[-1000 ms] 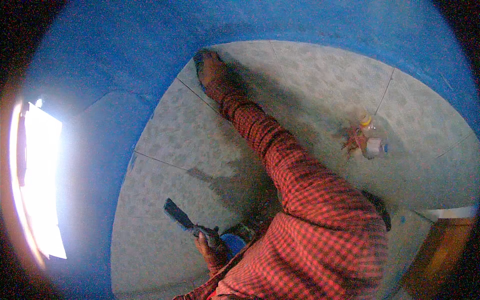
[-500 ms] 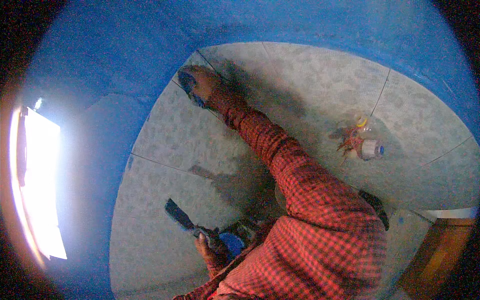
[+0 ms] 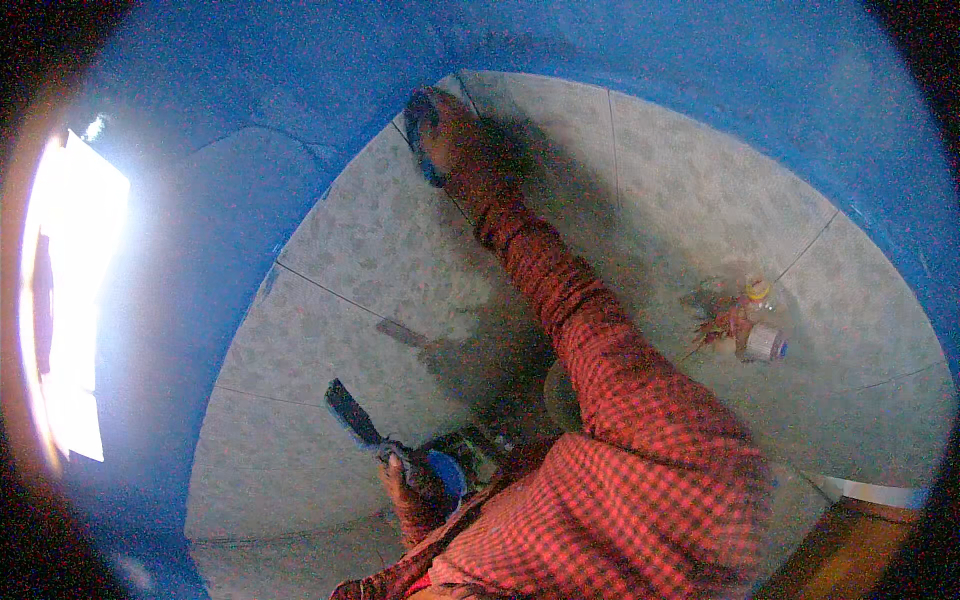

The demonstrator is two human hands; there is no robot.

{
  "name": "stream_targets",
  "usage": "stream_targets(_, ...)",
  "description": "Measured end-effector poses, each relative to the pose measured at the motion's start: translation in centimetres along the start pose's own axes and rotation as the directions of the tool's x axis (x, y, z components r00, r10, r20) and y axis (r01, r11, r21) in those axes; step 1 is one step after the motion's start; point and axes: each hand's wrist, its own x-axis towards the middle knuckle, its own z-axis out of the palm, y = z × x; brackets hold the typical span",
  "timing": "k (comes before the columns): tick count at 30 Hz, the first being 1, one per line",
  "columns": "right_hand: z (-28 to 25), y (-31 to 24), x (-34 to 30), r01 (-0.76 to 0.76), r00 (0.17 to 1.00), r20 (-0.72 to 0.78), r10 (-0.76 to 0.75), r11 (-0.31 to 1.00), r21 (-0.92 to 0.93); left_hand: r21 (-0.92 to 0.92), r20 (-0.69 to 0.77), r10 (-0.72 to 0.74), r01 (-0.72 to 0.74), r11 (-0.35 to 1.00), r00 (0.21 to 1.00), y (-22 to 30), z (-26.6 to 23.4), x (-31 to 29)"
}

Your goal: The person wipes the upper section of a tiled wall with a cloth, moving along the wall and occasionally stepping back. The person also picks up a cloth from the floor and continues wiping the wall surface.

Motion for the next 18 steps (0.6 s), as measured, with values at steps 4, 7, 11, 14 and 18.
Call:
stream_targets(4, 2.0, -2.4, -3.0, 0.070, 0.997, -0.025, -0.067, 0.988, 0.140, 0.011, -0.069, 0.046, -0.045, 0.999, 0.997, 0.3, 1.2, -1.2)
stream_targets(7, 2.1, -5.3, -4.6, 0.049, 0.997, 0.051, -0.057, 0.986, 0.158, 0.014, -0.033, 0.099, -0.099, 0.995, 0.995, -1.0, 0.2, -0.2)
stream_targets(11, 3.3, -7.7, -7.6, 0.018, 0.986, 0.165, -0.037, 0.993, 0.113, -0.076, -0.021, 0.022, -0.023, 0.997, 1.000, -0.9, -0.4, 0.2)
stream_targets(14, 3.6, -9.9, -8.9, 0.025, 0.979, 0.194, -0.062, 0.982, 0.187, -0.105, -0.118, -0.014, 0.002, 0.995, 0.993, -0.2, 0.5, -0.9)
stream_targets(18, 4.6, -10.9, -9.5, 0.070, 0.980, 0.172, -0.105, 0.978, 0.197, -0.016, 0.007, 0.072, -0.071, 0.997, 0.997, -1.9, -1.7, 0.7)
